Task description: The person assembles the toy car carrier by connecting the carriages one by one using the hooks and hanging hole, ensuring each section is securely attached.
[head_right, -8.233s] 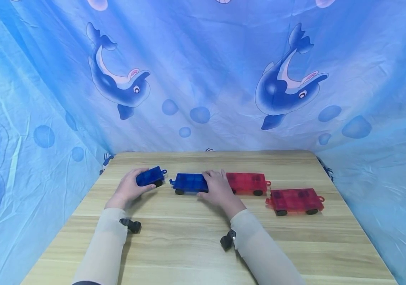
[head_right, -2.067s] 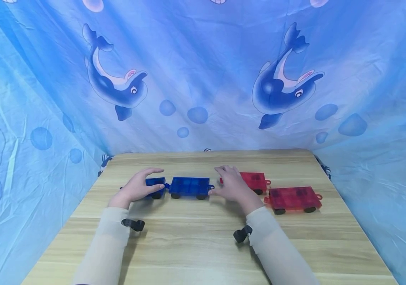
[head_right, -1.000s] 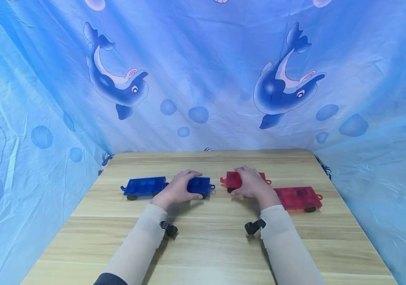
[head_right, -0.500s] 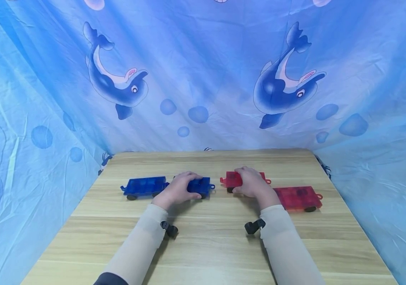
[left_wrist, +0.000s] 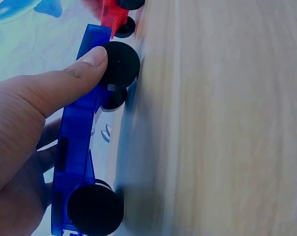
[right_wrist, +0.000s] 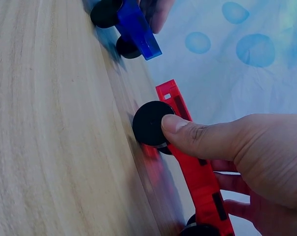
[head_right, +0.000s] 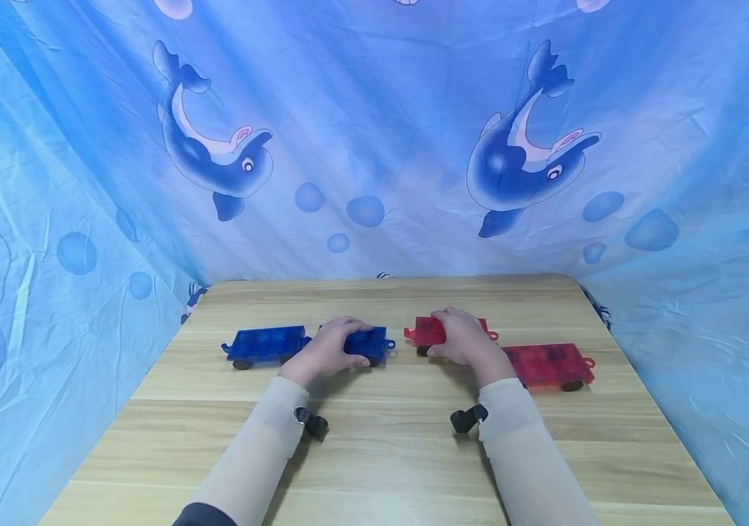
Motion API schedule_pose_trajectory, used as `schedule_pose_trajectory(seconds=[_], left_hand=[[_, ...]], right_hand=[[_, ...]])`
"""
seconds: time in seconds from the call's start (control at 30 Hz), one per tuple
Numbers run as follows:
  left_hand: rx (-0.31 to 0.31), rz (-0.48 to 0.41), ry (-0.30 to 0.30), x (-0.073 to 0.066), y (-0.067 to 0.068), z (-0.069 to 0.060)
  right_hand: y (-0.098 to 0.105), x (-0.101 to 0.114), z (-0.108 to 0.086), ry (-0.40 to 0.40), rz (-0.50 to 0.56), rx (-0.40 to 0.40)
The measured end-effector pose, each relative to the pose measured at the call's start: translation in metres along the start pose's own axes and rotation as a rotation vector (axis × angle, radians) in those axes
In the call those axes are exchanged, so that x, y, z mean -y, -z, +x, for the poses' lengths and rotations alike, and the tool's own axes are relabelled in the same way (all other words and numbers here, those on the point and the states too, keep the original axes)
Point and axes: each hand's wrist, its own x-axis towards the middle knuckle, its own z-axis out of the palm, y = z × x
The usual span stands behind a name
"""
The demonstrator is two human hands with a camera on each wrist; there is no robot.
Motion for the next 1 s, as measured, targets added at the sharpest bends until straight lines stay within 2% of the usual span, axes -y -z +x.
schedule_pose_trajectory(seconds=[0.23, 0.5, 0.83, 1.0], left_hand=[[-0.011, -0.016, 0.007, 0.007, 0.006, -0.001], [-0.022, -0.065, 0.019, 0.017, 0.011, -0.003], [-0.044, -0.142, 0.029, 0.023, 0.018, -0.006], [-0.056, -0.148, 0.036, 0.026, 0.022, -0.008]], right_hand=[[-0.002, 0.003, 0.001, -0.004, -0.013, -0.003], [-0.006, 0.008, 0.0, 0.035, -0.027, -0.017], [-0.015, 0.018, 0.003, 0.072, -0.039, -0.026], [-0.019, 0.023, 0.004, 0.093, -0.049, -0.028]])
